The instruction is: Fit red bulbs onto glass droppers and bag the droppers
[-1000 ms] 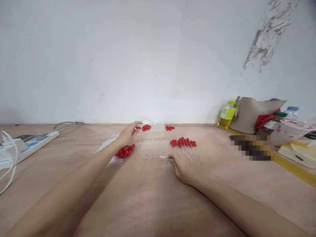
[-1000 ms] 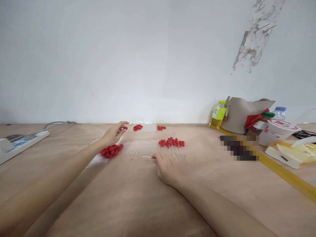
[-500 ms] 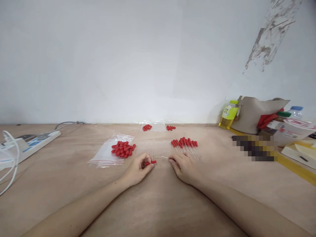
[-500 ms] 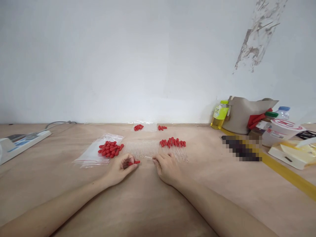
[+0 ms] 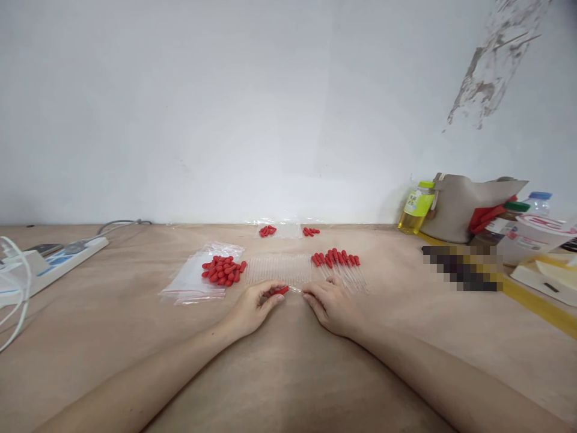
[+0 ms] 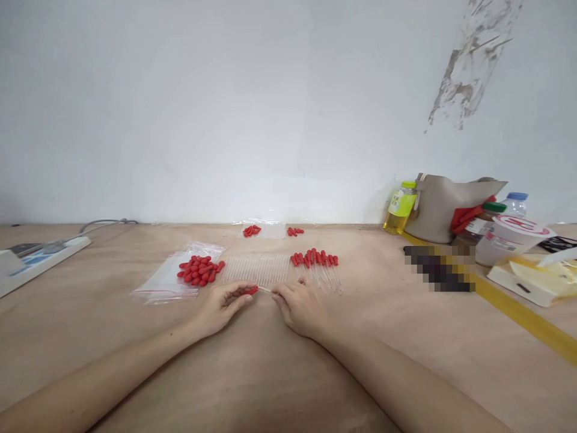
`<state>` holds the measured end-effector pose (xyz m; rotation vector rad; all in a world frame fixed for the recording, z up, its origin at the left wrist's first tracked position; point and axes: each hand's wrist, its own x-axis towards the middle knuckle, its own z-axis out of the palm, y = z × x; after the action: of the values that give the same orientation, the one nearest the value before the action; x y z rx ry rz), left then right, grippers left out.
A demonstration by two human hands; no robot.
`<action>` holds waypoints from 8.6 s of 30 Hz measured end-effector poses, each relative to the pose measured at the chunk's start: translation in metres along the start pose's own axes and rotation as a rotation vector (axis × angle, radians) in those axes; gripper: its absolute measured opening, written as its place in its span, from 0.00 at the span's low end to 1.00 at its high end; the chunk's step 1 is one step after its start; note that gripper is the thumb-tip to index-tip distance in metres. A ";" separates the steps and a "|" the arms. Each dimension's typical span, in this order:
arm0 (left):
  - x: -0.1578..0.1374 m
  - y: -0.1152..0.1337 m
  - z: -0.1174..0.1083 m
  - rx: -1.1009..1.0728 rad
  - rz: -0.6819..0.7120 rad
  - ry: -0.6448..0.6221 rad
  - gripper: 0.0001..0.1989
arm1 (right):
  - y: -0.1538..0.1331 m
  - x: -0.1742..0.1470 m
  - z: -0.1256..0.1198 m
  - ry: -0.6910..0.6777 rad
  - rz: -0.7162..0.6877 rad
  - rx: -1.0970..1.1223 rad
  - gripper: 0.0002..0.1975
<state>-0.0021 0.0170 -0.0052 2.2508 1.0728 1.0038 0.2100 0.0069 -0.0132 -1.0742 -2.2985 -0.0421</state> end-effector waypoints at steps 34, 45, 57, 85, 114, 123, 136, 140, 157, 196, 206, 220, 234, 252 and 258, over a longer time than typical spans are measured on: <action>-0.003 -0.001 0.004 0.325 0.294 -0.194 0.10 | -0.010 0.005 0.005 -0.118 -0.061 -0.036 0.11; -0.002 -0.002 -0.003 0.329 0.230 0.012 0.15 | 0.007 0.024 -0.033 -0.107 0.350 -0.128 0.15; -0.001 -0.003 -0.004 0.279 0.215 -0.118 0.08 | 0.063 0.052 -0.016 -0.098 0.888 -0.334 0.17; 0.000 -0.002 -0.004 0.322 0.202 -0.120 0.08 | 0.036 0.087 0.005 -0.343 0.758 -0.280 0.12; 0.085 -0.061 -0.074 0.849 -0.426 0.117 0.13 | 0.008 -0.008 0.000 -0.042 0.042 0.061 0.11; 0.045 -0.016 -0.056 0.350 -0.065 0.221 0.09 | 0.004 -0.005 -0.004 -0.073 -0.013 -0.022 0.14; -0.002 -0.006 -0.001 -0.297 -0.153 0.019 0.09 | 0.003 -0.004 -0.004 0.031 -0.011 -0.086 0.11; -0.003 -0.003 0.000 -0.135 -0.107 0.077 0.07 | 0.004 -0.005 -0.001 0.052 -0.037 -0.049 0.11; -0.001 -0.001 0.004 -0.020 -0.014 -0.012 0.10 | 0.004 -0.005 0.004 0.055 -0.052 0.010 0.11; -0.002 -0.001 -0.001 0.261 0.188 -0.034 0.14 | -0.019 0.008 -0.015 -0.087 -0.088 -0.274 0.12; -0.004 -0.001 -0.001 0.307 0.051 -0.064 0.11 | 0.042 0.034 -0.020 -0.057 0.657 -0.276 0.18; -0.002 0.000 0.000 0.295 0.014 -0.126 0.06 | 0.050 0.047 -0.002 -0.097 0.719 -0.354 0.22; -0.003 0.001 0.000 0.301 0.042 -0.105 0.08 | 0.032 0.078 0.013 -0.225 0.764 -0.292 0.12; 0.010 -0.006 -0.027 0.523 0.044 0.207 0.06 | 0.005 0.015 -0.013 0.021 0.034 -0.275 0.09; 0.049 -0.030 -0.090 0.940 -0.363 0.212 0.11 | 0.011 -0.010 -0.005 0.156 -0.136 -0.222 0.08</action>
<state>-0.0637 0.0812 0.0528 2.4572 2.3161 0.6450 0.2256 0.0062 -0.0172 -0.9819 -2.2587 -0.4289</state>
